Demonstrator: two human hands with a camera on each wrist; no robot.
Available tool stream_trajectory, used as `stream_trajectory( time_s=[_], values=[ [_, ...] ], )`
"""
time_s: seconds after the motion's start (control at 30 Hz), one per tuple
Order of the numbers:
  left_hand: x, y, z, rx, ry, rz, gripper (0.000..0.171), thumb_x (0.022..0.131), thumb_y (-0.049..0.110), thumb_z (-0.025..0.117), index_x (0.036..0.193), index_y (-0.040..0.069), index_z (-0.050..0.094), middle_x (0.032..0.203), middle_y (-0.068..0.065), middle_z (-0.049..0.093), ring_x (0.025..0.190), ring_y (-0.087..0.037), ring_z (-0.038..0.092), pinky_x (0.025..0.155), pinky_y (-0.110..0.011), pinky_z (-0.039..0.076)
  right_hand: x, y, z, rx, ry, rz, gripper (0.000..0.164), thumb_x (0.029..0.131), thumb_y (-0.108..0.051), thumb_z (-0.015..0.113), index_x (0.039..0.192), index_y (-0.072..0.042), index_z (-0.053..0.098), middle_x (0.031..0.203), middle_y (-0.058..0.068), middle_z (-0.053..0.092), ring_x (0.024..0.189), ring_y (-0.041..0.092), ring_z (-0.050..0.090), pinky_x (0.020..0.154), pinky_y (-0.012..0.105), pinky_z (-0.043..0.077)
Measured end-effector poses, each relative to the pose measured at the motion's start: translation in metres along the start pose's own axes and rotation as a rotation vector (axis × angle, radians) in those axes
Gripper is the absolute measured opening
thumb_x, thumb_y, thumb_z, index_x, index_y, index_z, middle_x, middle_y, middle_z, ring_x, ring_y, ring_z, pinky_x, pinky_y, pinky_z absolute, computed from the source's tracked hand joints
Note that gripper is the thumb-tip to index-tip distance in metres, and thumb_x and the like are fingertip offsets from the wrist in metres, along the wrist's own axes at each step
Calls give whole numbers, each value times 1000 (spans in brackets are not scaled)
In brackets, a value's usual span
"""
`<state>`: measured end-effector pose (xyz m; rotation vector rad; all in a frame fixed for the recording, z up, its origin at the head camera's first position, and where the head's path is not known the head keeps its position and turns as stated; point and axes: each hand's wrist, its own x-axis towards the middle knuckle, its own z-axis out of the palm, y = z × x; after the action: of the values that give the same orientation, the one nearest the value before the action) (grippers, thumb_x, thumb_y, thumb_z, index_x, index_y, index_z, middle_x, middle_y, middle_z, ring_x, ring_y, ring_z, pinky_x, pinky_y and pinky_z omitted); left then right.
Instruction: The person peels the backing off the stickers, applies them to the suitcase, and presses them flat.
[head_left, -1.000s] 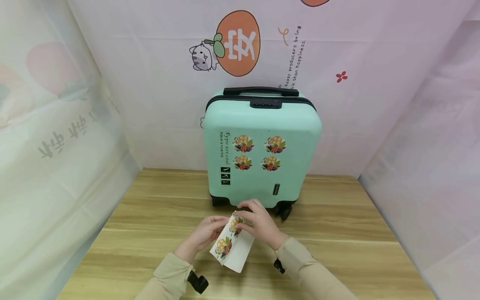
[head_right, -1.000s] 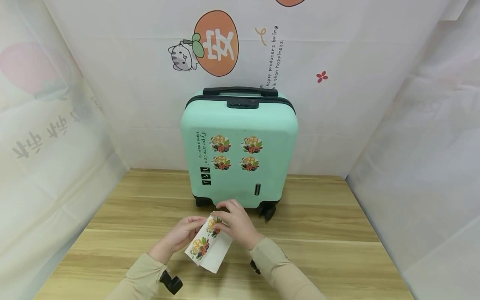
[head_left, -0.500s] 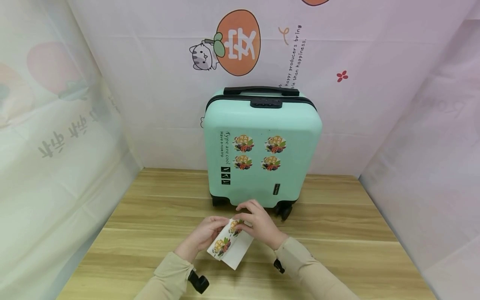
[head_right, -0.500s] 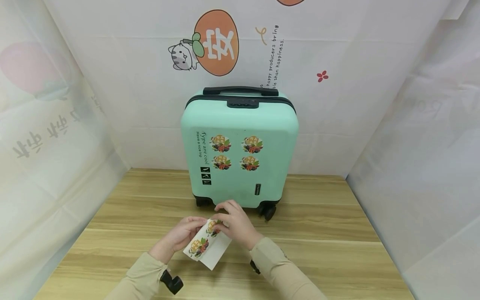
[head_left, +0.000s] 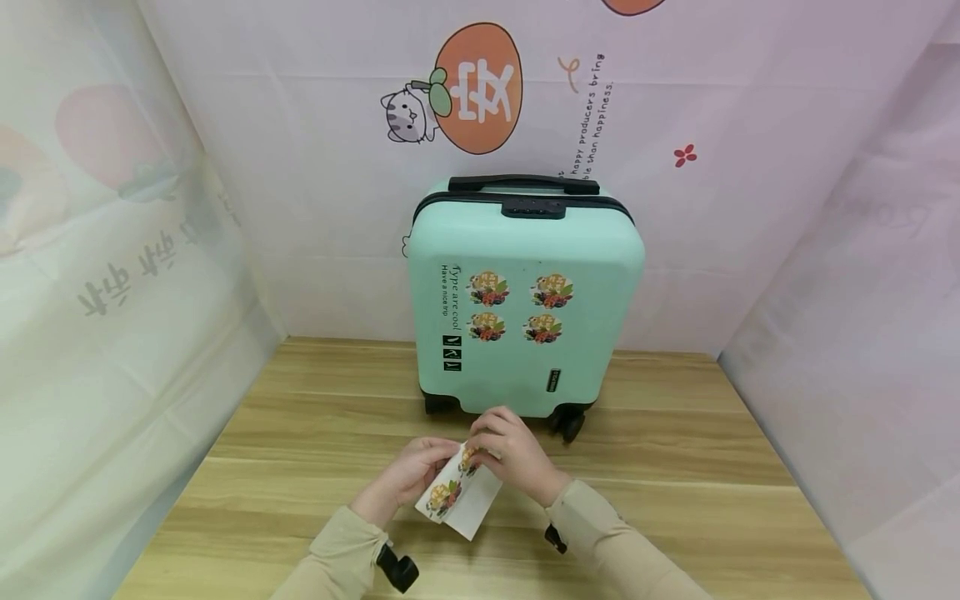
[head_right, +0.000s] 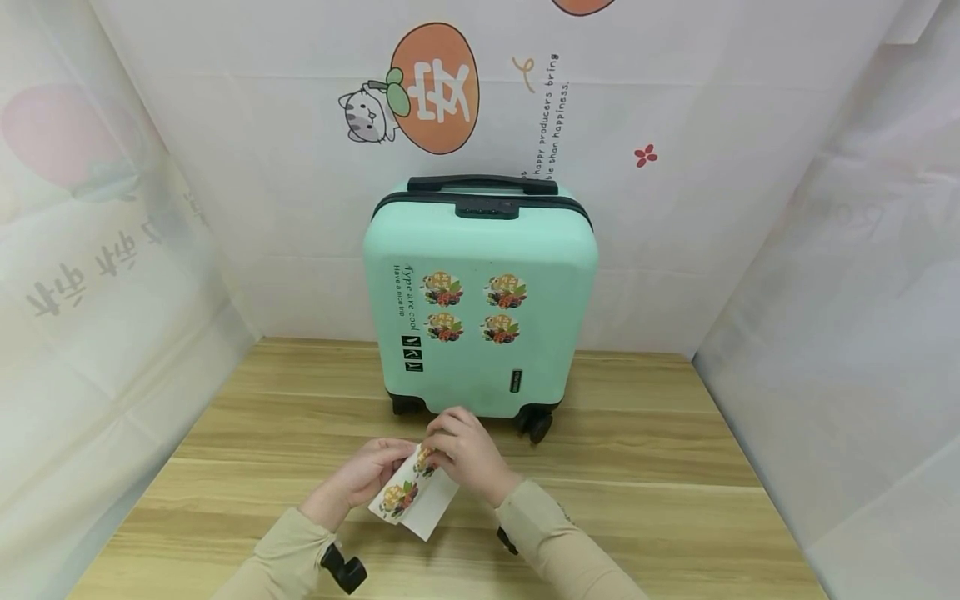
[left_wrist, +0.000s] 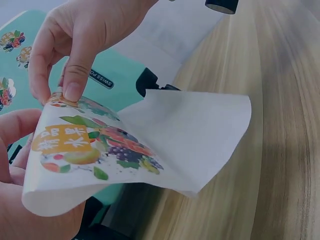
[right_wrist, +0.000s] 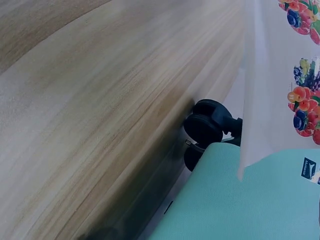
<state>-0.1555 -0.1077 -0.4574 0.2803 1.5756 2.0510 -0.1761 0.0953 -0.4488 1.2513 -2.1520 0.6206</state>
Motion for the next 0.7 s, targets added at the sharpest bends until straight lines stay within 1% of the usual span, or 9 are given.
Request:
stream_trajectory(
  time_s=[0.17,0.3,0.43,0.53,0.63,0.7],
  values=[
    [1,-2,0,-4,25,-17,33,98,15,47,118,-9,60,91,2,69,84,-9,65,74,-23,54,-1,1,3,-3,5,-8,18,67,-16,84,79,-16,71,97,-2,64,98,16,54,86,29,49],
    [1,-2,-1,-6,10,-11,34,99,16,47,118,-9,60,91,3,69,85,-9,65,74,-22,54,-1,1,4,-9,2,-5,20,67,-17,83,84,-15,73,97,-2,64,98,16,54,86,30,49],
    [0,-1,-1,-14,-6,-4,28,98,14,47,109,-3,66,89,4,69,83,-7,65,72,-21,53,-1,-1,3,-23,-3,3,21,68,-17,83,86,-15,74,95,-2,65,97,16,54,85,30,49],
    [1,-1,0,-13,-3,-15,24,97,13,48,100,4,70,85,4,68,78,-6,63,68,-20,51,-2,-1,3,-21,-9,10,17,68,-16,83,82,-16,74,92,-2,65,96,16,54,85,30,49],
    [1,-1,2,-1,11,-26,23,96,12,49,95,6,71,81,5,67,74,-6,61,65,-19,50,-2,-1,2,-7,-9,12,15,67,-14,83,78,-16,74,89,-2,66,96,16,55,85,30,49],
    [1,-1,2,12,24,-27,23,96,12,49,94,4,71,79,5,67,71,-6,61,64,-19,50,-2,-2,3,0,-3,9,14,67,-13,84,76,-16,74,87,-3,67,96,16,55,85,30,49]
  ],
)
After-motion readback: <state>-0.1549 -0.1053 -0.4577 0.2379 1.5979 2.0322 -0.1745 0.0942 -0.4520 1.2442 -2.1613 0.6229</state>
